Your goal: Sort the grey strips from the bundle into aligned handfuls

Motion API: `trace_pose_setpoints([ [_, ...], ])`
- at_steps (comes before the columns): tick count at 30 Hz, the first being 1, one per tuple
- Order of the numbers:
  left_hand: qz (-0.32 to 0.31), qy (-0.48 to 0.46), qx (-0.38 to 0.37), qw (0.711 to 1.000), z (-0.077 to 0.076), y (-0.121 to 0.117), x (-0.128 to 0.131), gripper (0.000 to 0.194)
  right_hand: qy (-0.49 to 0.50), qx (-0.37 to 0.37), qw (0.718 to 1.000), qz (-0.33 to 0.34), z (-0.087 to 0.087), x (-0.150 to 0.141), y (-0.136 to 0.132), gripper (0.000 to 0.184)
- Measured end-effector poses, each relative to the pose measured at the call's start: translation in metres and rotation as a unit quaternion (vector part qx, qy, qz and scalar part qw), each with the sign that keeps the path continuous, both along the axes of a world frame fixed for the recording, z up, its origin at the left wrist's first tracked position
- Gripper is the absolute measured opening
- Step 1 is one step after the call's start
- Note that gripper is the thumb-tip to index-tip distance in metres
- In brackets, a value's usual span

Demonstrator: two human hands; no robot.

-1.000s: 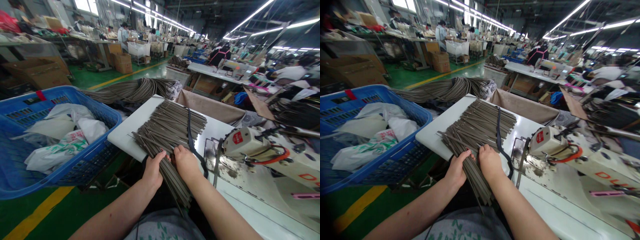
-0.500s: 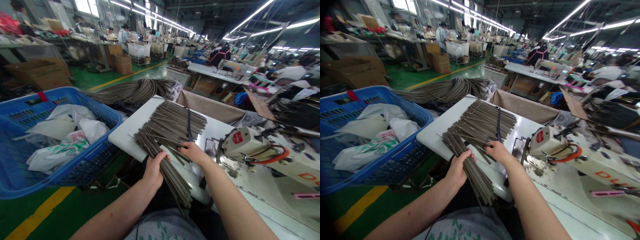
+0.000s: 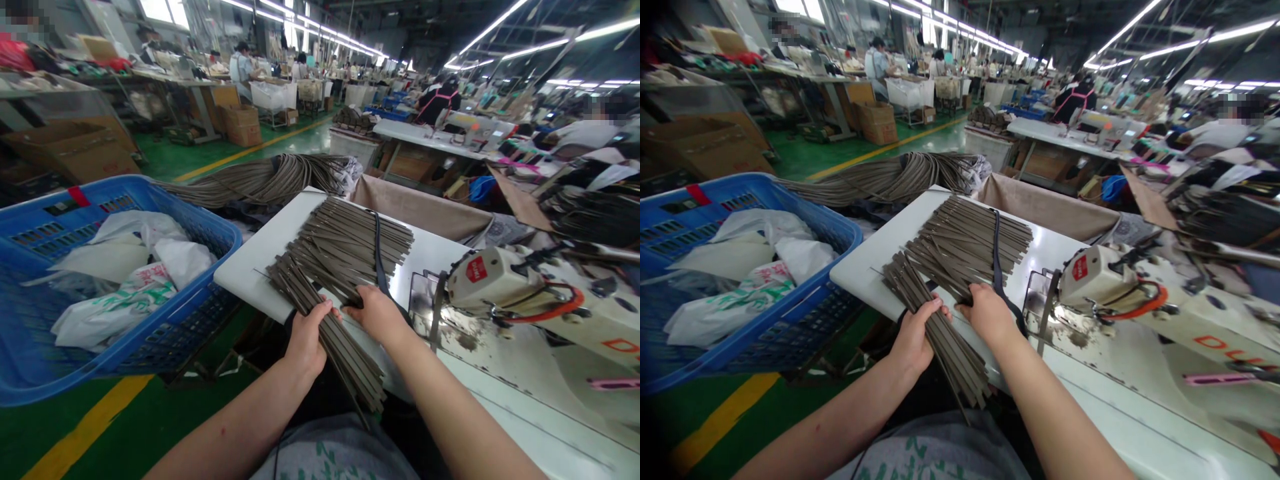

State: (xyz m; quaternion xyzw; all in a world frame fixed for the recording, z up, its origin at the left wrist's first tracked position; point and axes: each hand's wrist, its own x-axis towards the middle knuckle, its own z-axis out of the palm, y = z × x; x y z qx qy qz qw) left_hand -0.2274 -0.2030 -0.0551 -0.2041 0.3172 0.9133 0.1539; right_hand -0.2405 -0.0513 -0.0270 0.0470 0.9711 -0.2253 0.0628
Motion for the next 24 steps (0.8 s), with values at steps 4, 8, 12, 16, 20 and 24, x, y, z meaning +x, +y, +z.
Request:
trace_pose_setpoints([
  [4, -0.005, 0.006, -0.002, 1.000, 0.000, 0.000, 0.000, 0.032, -0.009, 0.089, 0.996, 0.021, 0.000, 0.012, -0.015, 0.012],
  [8, 0.014, -0.010, -0.001, 1.000, -0.001, 0.001, 0.000, 0.031, -0.033, 0.108, 0.992, 0.055, 0.002, 0.017, -0.022, 0.011],
  [12, 0.011, -0.015, -0.008, 1.000, -0.002, 0.000, 0.001, 0.027, 0.024, 0.158, 0.982, 0.098, 0.002, 0.022, -0.024, 0.010],
  [16, 0.015, -0.015, -0.015, 1.000, -0.001, 0.001, 0.002, 0.027, 0.064, 0.231, 0.963, 0.127, 0.005, 0.022, -0.024, 0.011],
  [20, 0.013, 0.004, -0.015, 1.000, -0.003, 0.001, 0.001, 0.031, 0.048, 0.289, 0.949, 0.114, 0.006, 0.017, -0.022, 0.029],
  [24, 0.006, 0.016, -0.013, 1.000, -0.007, 0.001, 0.001, 0.033, 0.051, 0.287, 0.952, 0.094, 0.003, 0.011, -0.021, 0.030],
])
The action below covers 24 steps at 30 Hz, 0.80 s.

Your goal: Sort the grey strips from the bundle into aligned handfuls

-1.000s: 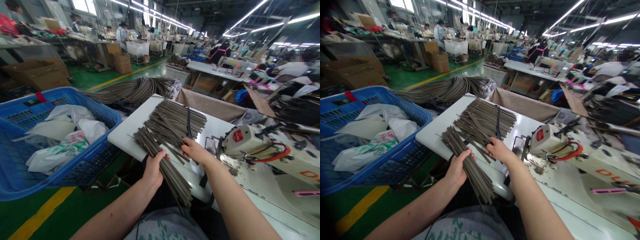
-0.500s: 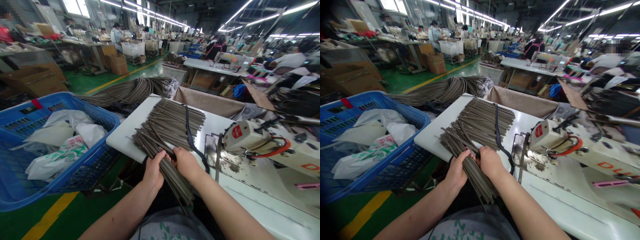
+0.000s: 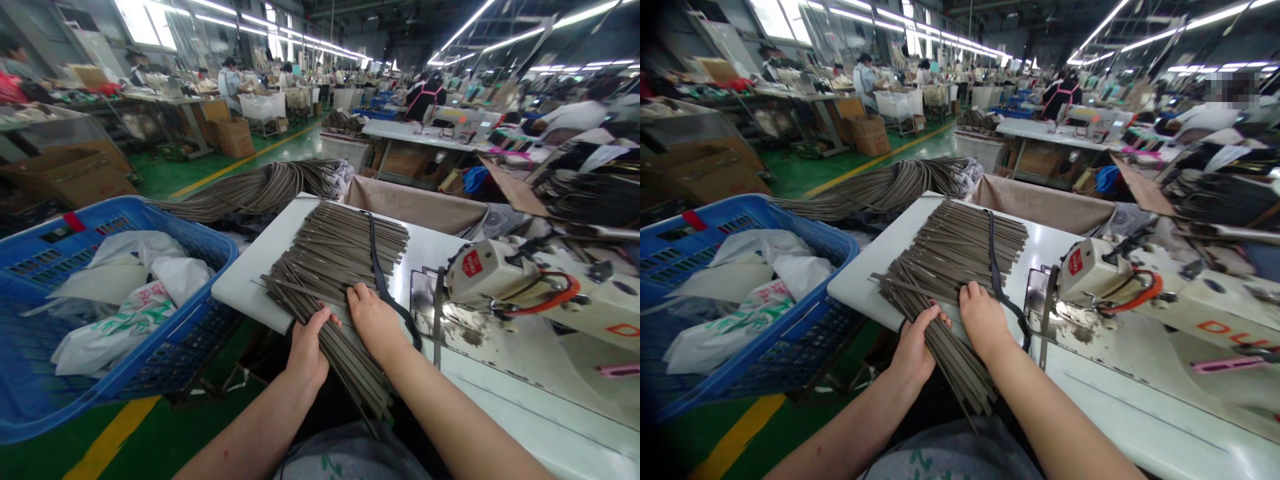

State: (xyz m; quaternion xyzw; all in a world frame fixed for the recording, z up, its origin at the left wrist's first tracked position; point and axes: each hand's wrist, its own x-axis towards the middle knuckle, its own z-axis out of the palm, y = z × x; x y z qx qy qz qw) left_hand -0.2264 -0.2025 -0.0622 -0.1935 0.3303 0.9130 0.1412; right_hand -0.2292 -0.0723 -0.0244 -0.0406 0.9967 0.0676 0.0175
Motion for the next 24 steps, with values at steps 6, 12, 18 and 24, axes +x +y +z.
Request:
trace_pose_setpoints([
  [6, 0.002, -0.008, -0.002, 1.000, 0.001, 0.000, 0.000, 0.032, 0.017, -0.048, 0.999, 0.016, -0.001, 0.000, 0.000, 0.022],
  [12, 0.012, -0.013, -0.003, 1.000, 0.003, 0.001, 0.000, 0.028, 0.027, -0.008, 0.999, 0.023, -0.007, 0.002, -0.008, 0.021],
  [18, 0.022, -0.018, 0.005, 1.000, 0.005, 0.002, -0.001, 0.024, 0.015, 0.000, 0.999, 0.041, -0.008, -0.006, -0.014, 0.020],
  [24, 0.025, -0.024, 0.024, 0.999, 0.006, 0.002, -0.002, 0.022, 0.011, -0.017, 1.000, 0.007, 0.006, -0.015, -0.015, 0.022],
])
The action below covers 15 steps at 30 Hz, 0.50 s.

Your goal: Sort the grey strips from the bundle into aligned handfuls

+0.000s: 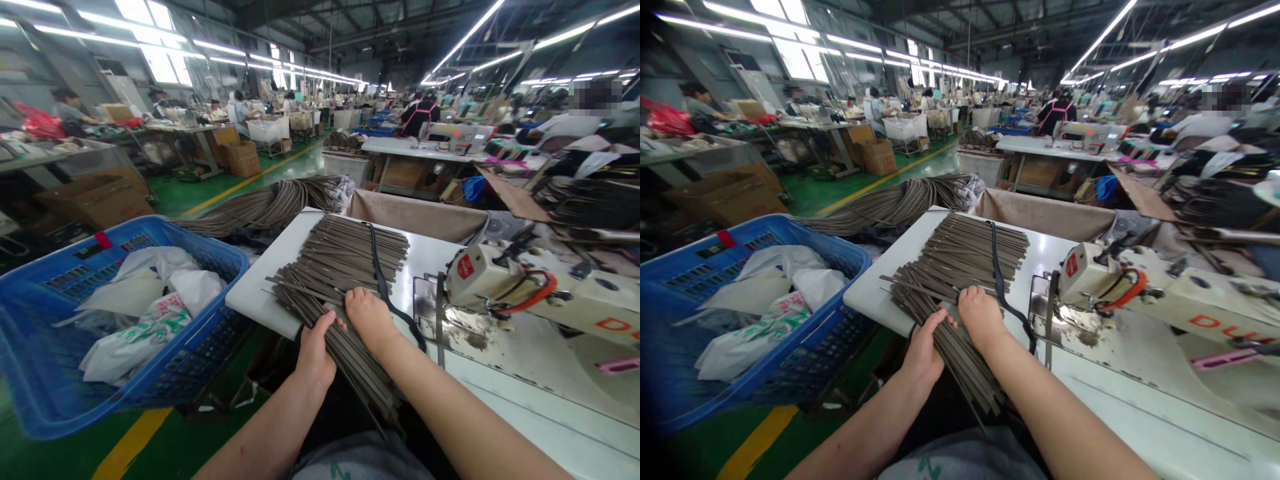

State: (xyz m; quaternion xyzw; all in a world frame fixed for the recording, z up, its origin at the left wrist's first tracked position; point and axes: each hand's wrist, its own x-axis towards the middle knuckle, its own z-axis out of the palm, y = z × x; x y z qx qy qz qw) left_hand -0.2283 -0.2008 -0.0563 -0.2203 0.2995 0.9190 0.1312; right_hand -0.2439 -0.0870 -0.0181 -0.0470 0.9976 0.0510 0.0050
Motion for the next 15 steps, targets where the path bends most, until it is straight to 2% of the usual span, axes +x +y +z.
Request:
trace_pose_setpoints([
  [5, 0.001, -0.008, 0.027, 1.000, -0.003, -0.001, -0.003, 0.024, -0.018, -0.029, 0.999, -0.019, 0.027, 0.006, 0.009, 0.015],
  [11, -0.012, 0.019, 0.091, 0.996, -0.004, -0.004, -0.001, 0.032, -0.040, -0.092, 0.994, -0.042, 0.058, 0.027, 0.015, 0.019],
  [15, -0.063, 0.045, 0.084, 0.994, 0.000, -0.006, 0.002, 0.049, -0.046, -0.033, 0.998, -0.032, 0.058, 0.049, -0.002, 0.018],
])
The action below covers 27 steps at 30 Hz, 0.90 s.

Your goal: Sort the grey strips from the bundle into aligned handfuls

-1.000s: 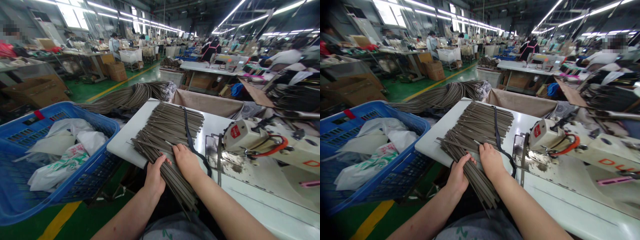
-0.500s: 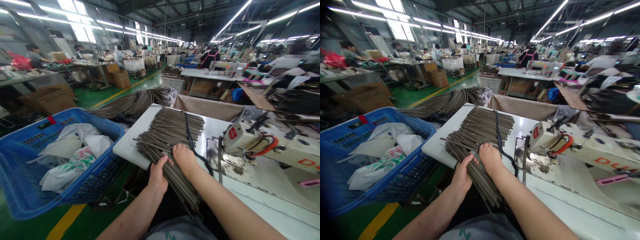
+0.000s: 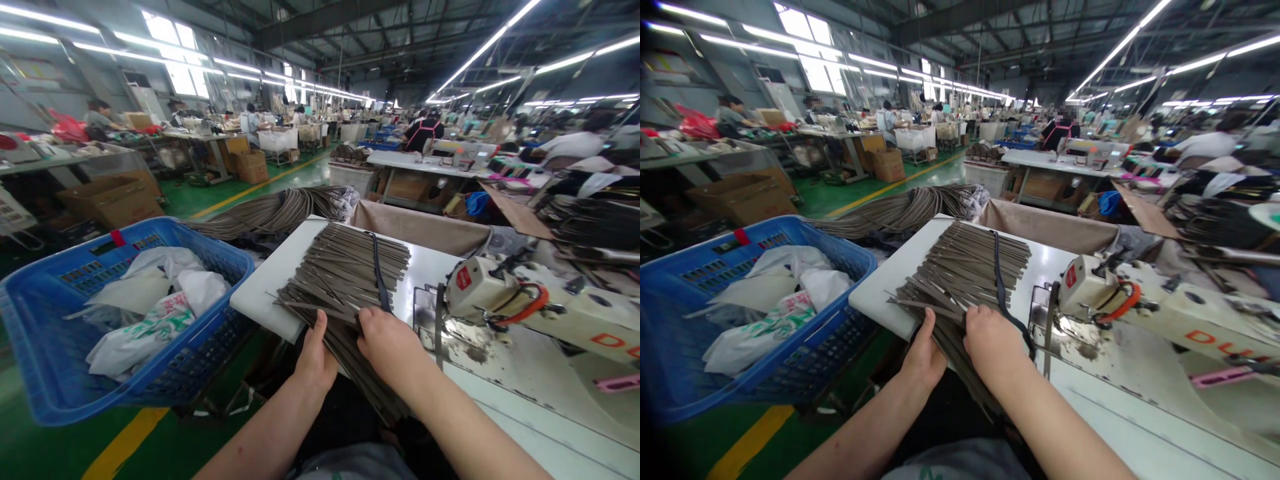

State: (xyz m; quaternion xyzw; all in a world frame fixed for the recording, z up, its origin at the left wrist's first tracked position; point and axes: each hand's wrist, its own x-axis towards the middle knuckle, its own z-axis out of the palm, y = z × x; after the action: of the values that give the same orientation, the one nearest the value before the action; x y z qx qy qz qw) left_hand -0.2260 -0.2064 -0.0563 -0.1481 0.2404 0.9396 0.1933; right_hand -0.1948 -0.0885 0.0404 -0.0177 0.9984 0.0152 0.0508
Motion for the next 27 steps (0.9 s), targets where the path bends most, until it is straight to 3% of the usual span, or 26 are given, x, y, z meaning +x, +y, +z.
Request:
trace_pose_setpoints([
  [4, -0.013, 0.014, 0.021, 1.000, 0.004, 0.000, 0.003, 0.052, -0.001, 0.051, 0.999, 0.012, -0.010, 0.020, -0.015, 0.026],
  [11, -0.009, 0.033, 0.026, 0.999, 0.006, 0.005, 0.010, 0.049, 0.014, 0.088, 0.996, 0.017, -0.025, 0.037, -0.016, 0.030],
  [17, 0.008, 0.057, -0.044, 0.997, 0.016, 0.004, 0.002, 0.037, 0.022, 0.027, 0.999, 0.041, -0.025, 0.049, -0.021, 0.036],
  [20, 0.022, 0.112, -0.089, 0.989, 0.038, -0.005, -0.003, 0.040, 0.031, -0.095, 0.993, 0.065, -0.008, 0.063, -0.004, 0.049],
  [23, 0.033, 0.230, -0.188, 0.954, 0.065, -0.018, -0.001, 0.045, 0.043, -0.294, 0.952, 0.068, 0.013, 0.084, 0.024, 0.065],
  [25, 0.041, 0.328, -0.285, 0.900, 0.078, -0.027, -0.001, 0.047, 0.044, -0.425, 0.903, 0.042, 0.019, 0.100, 0.038, 0.056],
  [27, 0.025, 0.427, -0.378, 0.821, 0.083, -0.032, -0.003, 0.045, 0.023, -0.570, 0.822, 0.000, 0.013, 0.110, 0.047, 0.058],
])
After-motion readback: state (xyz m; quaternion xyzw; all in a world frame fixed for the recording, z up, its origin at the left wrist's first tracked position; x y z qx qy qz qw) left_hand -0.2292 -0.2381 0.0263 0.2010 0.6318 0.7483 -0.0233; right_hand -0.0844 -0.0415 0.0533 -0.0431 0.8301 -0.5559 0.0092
